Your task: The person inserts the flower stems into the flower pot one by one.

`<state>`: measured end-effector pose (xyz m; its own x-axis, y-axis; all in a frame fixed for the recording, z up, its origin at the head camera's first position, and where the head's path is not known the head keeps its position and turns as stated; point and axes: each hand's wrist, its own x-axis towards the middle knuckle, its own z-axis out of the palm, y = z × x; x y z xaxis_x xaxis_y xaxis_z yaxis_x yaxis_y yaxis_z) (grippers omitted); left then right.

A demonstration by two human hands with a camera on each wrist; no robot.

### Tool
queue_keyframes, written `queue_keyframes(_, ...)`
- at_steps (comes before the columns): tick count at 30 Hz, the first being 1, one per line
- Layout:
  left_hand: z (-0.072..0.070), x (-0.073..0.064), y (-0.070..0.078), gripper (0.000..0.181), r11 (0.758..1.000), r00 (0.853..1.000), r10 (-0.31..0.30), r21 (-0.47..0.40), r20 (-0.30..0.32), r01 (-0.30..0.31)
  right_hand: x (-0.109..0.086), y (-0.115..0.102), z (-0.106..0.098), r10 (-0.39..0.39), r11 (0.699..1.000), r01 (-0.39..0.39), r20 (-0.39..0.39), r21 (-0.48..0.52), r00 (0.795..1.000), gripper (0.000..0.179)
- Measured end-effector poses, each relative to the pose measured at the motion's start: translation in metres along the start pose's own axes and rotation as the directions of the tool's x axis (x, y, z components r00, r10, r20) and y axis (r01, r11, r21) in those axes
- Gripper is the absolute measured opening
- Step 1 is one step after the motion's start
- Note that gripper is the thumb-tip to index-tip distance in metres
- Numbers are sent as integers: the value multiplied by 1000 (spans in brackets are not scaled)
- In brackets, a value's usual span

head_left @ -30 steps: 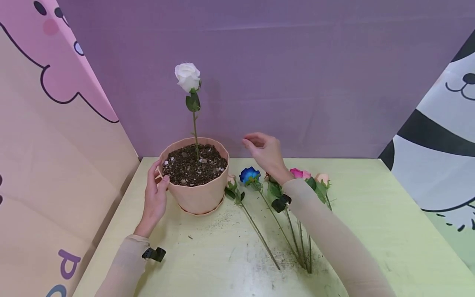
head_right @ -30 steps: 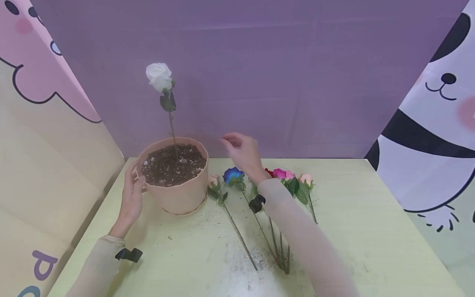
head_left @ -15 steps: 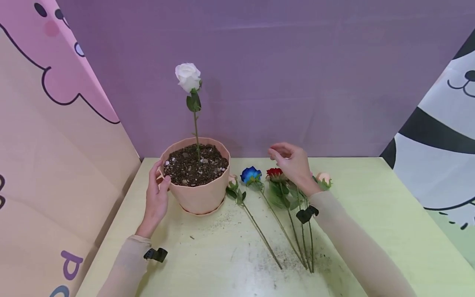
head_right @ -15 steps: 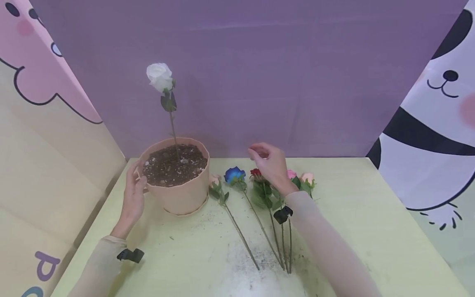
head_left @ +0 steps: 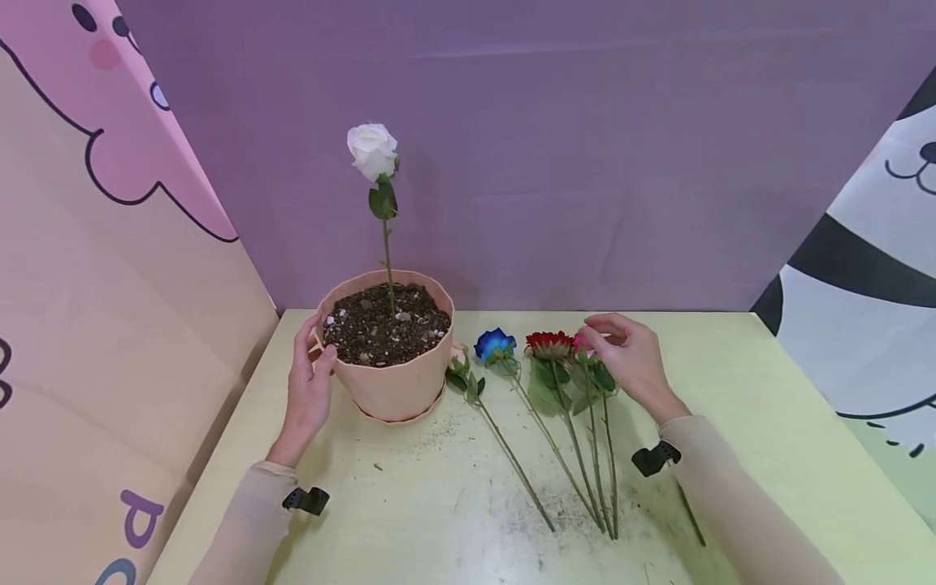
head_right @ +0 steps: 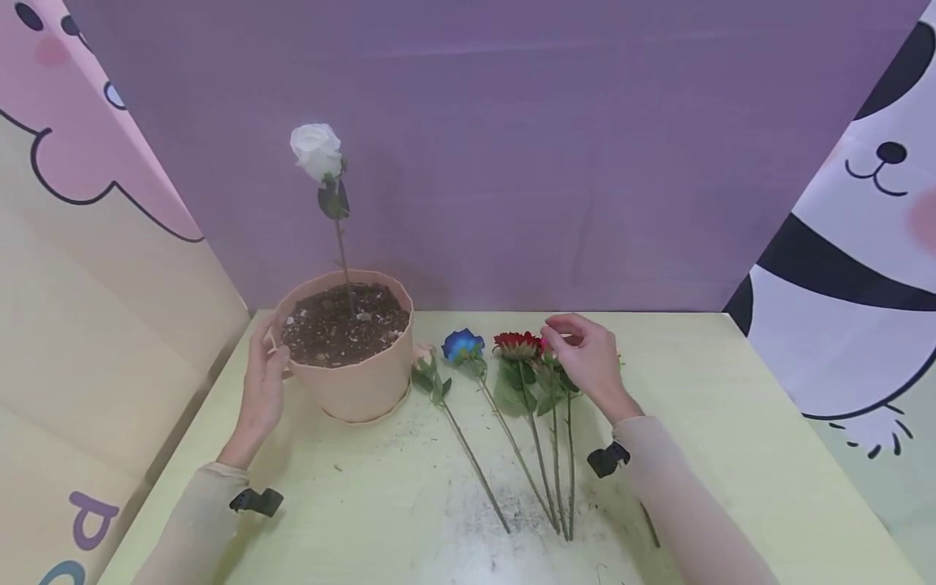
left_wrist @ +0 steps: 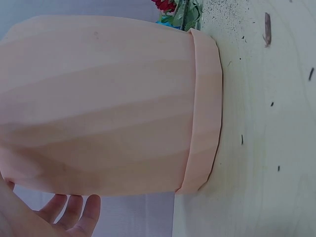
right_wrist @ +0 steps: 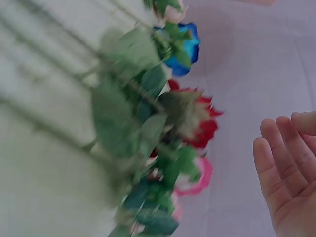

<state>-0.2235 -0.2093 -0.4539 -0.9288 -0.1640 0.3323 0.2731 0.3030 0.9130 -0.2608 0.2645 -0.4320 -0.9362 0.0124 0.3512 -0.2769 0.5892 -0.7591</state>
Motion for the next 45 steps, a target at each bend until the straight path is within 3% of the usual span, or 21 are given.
queue_keyframes(16,2,-1,0,57,1000,1000,3,10,-1,-3,-46,55,-46,121,984,-122,-17,-132,992,39)
queue_keyframes(23,2,-2,-3,57,1000,1000,5,23,-11,-5,-64,77,-54,176,970,-178,-25,-166,984,38)
queue_keyframes(30,0,0,1,56,1000,1000,-1,19,7,1,-73,87,-60,284,946,-271,52,-177,957,42)
queue_keyframes(39,0,0,1,56,1000,1000,-10,12,12,10,-70,95,-61,348,925,-309,171,-219,922,49)
queue_keyframes(45,0,0,1,57,1000,1000,-4,11,10,4,-68,94,-59,385,914,-341,207,-221,899,50)
